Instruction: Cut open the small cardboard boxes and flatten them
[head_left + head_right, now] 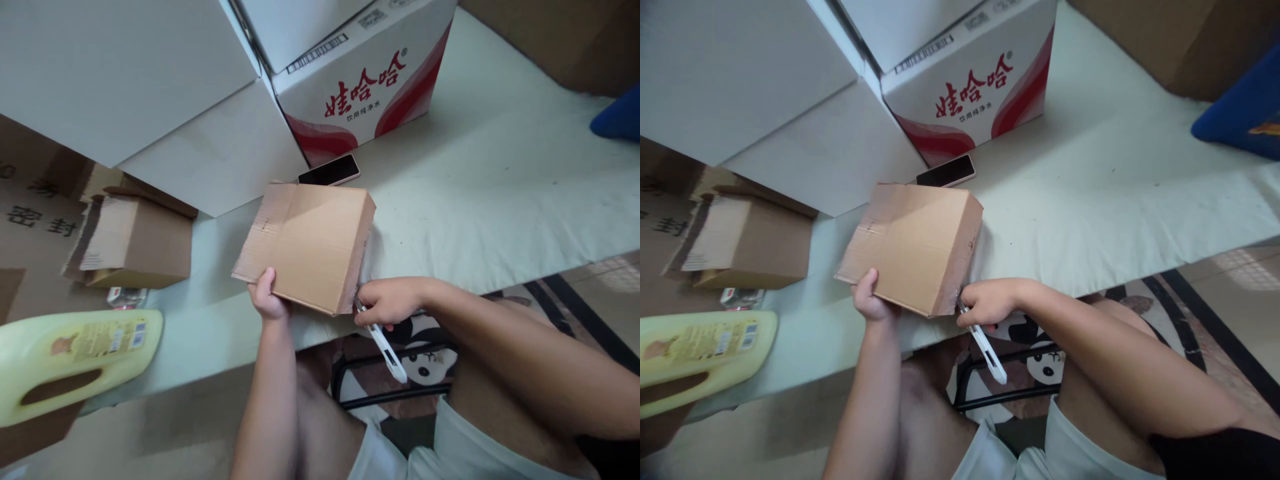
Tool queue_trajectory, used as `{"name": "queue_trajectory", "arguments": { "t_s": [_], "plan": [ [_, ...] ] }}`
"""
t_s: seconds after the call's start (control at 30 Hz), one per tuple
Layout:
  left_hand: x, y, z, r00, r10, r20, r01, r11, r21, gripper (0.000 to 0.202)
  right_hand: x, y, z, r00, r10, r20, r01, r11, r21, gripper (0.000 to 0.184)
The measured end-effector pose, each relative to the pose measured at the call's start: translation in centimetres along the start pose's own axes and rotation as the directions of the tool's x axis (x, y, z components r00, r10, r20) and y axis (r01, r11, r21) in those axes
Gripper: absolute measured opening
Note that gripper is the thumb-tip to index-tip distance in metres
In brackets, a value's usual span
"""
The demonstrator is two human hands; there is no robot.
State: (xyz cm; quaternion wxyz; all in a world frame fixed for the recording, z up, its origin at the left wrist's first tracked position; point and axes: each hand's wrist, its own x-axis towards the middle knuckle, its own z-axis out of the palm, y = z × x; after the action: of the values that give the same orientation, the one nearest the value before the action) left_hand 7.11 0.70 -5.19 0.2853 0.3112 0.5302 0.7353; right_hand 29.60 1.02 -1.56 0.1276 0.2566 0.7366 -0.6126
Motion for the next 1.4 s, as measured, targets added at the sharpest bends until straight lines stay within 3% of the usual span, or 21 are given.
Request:
{"name": "queue_trajectory", "arguments": {
  "t_s": [0.47, 0.6, 0.77, 0.93, 1.1, 1.27, 1.4],
  "plan": [
    [-0.1, 0.0, 0.0, 1.0, 0.025, -0.018, -0.024, 0.999, 0.044, 0.023, -0.1, 0.1, 0.0, 0.999, -0.039, 0.001, 0.039, 0.999, 0.025, 0.029],
    [-0.2, 0.2, 0.2, 0.994, 0.093, -0.051, -0.088, 0.993, 0.079, 0.023, 0.1, 0.3, -0.2, 0.992, -0.043, -0.121, 0.045, 0.999, 0.015, 0.027],
    [0.0, 0.4, 0.9, 0.982, 0.131, -0.138, -0.125, 0.991, 0.054, 0.025, 0.4, 0.8, -0.2, 0.924, -0.022, -0.381, 0.058, 0.995, 0.083, 0.024],
    [0.9, -0.1, 0.3, 0.974, 0.096, -0.207, -0.098, 0.995, 0.001, 0.023, 0.3, 0.8, -0.4, 0.787, 0.117, -0.606, 0.097, 0.947, 0.308, 0.028],
    [1.7, -1.1, -1.0, 0.992, 0.046, -0.118, -0.037, 0.996, 0.076, 0.027, 0.5, 0.6, -0.5, 0.766, 0.159, -0.623, 0.249, 0.82, 0.515, 0.031],
    [1.2, -1.2, -1.1, 0.981, 0.17, -0.091, -0.158, 0.979, 0.129, 0.035, 1.0, 0.8, -0.3, 0.758, 0.111, -0.642, 0.265, 0.847, 0.46, 0.024],
    [1.2, -1.3, -1.9, 0.987, 0.156, 0.047, -0.163, 0.951, 0.264, 0.058, 1.0, 0.9, -0.3, 0.717, 0.066, -0.694, 0.34, 0.836, 0.431, 0.034]
  ]
}}
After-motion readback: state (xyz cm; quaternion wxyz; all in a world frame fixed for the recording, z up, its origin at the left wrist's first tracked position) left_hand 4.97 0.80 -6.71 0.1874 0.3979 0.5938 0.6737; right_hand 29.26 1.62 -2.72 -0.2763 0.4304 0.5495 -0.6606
